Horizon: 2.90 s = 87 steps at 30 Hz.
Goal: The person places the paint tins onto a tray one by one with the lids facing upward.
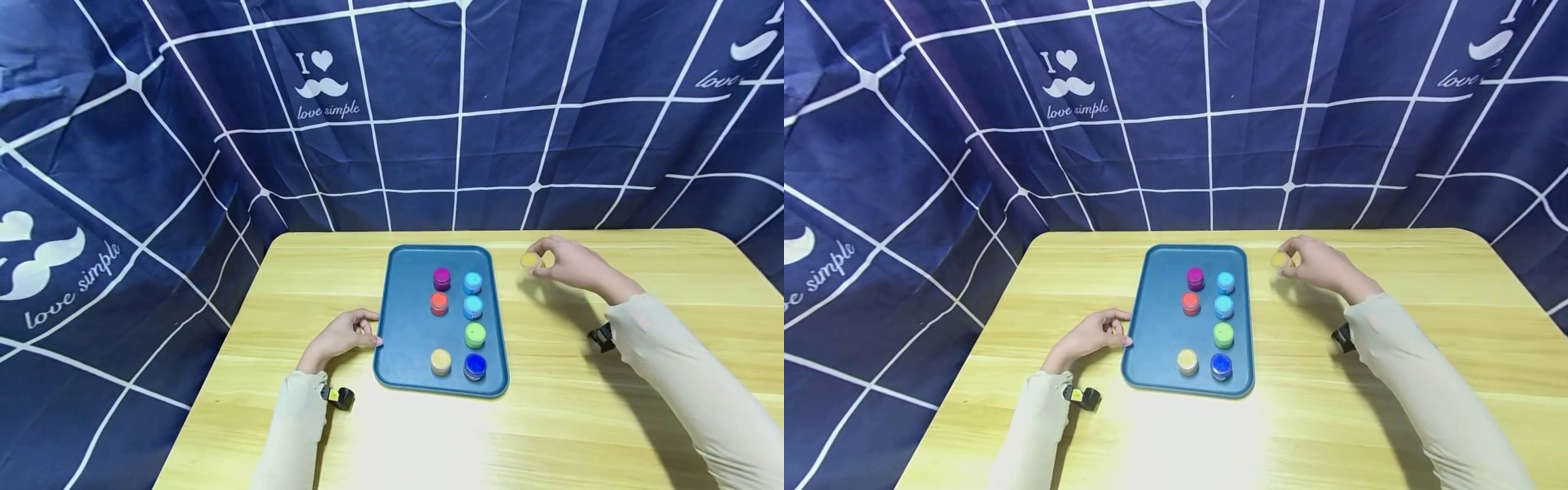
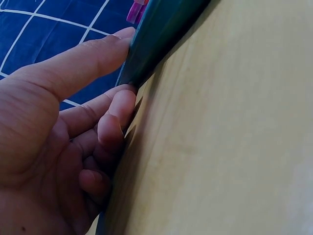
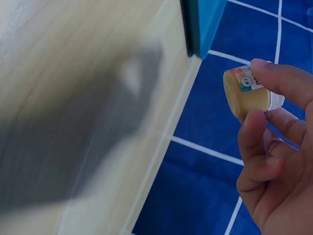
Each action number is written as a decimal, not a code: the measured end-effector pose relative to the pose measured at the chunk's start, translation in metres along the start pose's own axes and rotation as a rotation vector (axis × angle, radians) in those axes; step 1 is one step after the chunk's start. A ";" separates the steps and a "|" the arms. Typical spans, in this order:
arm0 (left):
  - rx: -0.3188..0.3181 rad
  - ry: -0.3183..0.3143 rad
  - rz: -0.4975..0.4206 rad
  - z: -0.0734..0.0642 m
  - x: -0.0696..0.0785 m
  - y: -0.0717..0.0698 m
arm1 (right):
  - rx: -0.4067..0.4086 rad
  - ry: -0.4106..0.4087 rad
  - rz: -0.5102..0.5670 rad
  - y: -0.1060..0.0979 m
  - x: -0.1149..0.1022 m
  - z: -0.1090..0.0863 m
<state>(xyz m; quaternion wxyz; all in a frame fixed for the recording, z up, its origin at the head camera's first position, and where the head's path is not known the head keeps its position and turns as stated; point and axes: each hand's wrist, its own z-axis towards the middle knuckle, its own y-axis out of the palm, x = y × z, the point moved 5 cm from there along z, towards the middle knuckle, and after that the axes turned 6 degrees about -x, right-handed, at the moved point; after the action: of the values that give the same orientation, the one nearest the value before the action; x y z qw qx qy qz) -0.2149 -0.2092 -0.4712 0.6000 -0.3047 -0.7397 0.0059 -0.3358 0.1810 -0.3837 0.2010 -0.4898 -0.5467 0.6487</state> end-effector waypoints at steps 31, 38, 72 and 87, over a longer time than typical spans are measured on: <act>0.006 0.009 0.001 0.001 -0.002 -0.002 | -0.092 -0.137 0.204 0.034 -0.079 -0.003; 0.007 -0.002 0.008 0.001 0.001 -0.002 | -0.185 -0.157 0.187 0.050 -0.098 -0.002; -0.003 0.019 -0.013 0.000 -0.002 0.000 | -0.287 -0.227 -0.032 0.092 -0.147 0.006; -0.003 0.011 -0.012 -0.001 0.000 0.001 | -0.300 -0.212 -0.100 0.096 -0.144 0.009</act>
<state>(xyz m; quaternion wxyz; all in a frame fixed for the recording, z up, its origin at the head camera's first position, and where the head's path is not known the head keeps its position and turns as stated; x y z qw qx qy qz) -0.2135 -0.2089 -0.4714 0.6035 -0.3014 -0.7382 -0.0004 -0.2536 0.0310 -0.4111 0.0990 -0.4154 -0.6792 0.5970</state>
